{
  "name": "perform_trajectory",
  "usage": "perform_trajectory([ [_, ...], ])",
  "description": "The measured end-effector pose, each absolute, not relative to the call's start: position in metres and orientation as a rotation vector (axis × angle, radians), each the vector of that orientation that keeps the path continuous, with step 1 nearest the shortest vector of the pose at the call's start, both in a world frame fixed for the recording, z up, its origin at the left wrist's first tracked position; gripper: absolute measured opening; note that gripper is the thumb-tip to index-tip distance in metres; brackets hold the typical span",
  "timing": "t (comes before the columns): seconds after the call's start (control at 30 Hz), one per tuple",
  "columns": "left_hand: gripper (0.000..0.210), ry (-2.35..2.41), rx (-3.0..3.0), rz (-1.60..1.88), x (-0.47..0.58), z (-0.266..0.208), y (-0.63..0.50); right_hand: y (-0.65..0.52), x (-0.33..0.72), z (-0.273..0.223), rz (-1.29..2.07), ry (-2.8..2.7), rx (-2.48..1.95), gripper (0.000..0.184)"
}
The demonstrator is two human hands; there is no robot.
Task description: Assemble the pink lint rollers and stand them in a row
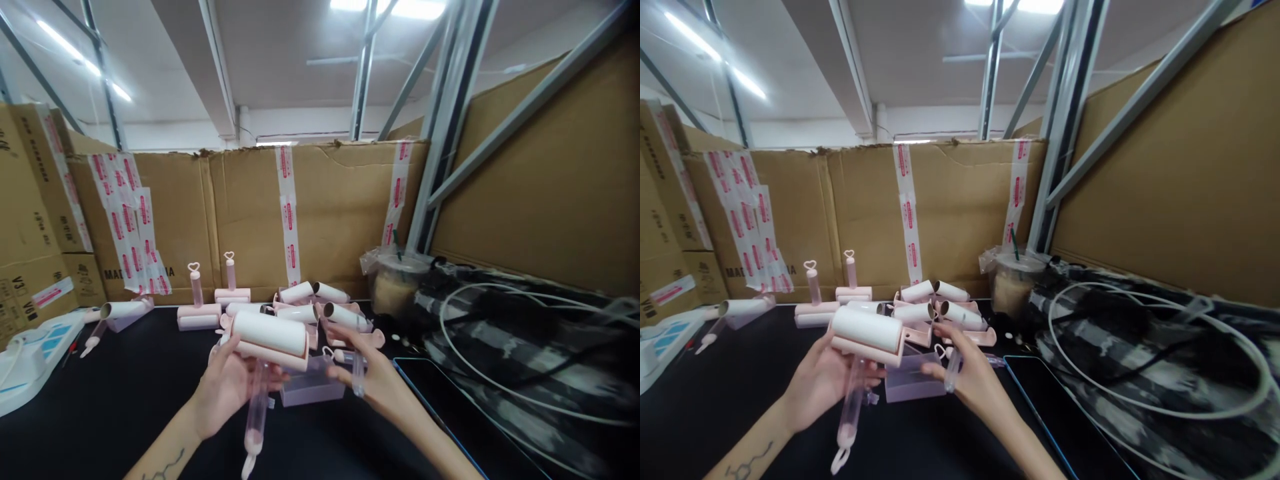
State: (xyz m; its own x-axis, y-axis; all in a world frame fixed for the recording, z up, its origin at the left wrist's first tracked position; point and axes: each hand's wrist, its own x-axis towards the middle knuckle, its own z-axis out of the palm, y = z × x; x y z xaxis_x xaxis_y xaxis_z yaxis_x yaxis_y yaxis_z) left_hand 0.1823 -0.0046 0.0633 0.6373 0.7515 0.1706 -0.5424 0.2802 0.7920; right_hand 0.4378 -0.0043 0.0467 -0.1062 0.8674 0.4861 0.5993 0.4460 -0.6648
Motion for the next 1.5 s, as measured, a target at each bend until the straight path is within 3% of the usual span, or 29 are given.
perform_trajectory([
  [0.07, 0.059, 0.190, 0.990, 0.869, 0.184, 0.064, -0.008, -0.003, 0.421, 0.073, 0.551, -1.837, -1.044, 0.063],
  [0.2, 0.080, 0.049, 1.171, 0.757, 0.175, 0.066, -0.008, 0.001, 0.390, 0.108, 0.642, -1.815, -0.960, 0.040],
  [0.3, 0.091, 0.080, 1.140, 0.663, 0.165, 0.064, 0.000, 0.003, 0.378, 0.112, 0.735, -1.801, -0.941, 0.040],
  [0.47, 0.064, 0.463, 1.043, 0.611, 0.171, 0.056, -0.004, -0.001, 0.369, 0.098, 0.785, -2.007, -0.919, 0.034],
  [0.7, 0.049, 0.658, 1.114, 0.642, 0.187, 0.064, -0.030, -0.010, 0.397, 0.089, 0.882, -1.460, -0.746, 0.027],
  [0.83, 0.052, 0.727, 1.204, 0.781, 0.185, 0.067, -0.025, -0.017, 0.402, 0.083, 0.940, -1.457, -0.546, 0.035],
  [1.0, 0.057, 0.737, 1.257, 0.776, 0.188, 0.064, -0.019, -0.024, 0.395, 0.074, 0.671, -1.701, -0.637, 0.037],
  [1.27, 0.040, 0.755, 1.371, 0.781, 0.186, 0.053, -0.017, -0.028, 0.381, 0.083, -0.247, -2.339, -0.479, 0.023],
  [1.4, 0.021, 0.857, 1.538, 0.972, 0.188, 0.049, -0.015, -0.028, 0.369, 0.072, -0.506, -2.299, -0.450, 0.021],
  [1.5, 0.023, 0.933, 1.713, 1.093, 0.189, 0.045, -0.011, -0.029, 0.365, 0.061, -0.605, -2.187, -0.481, 0.024],
])
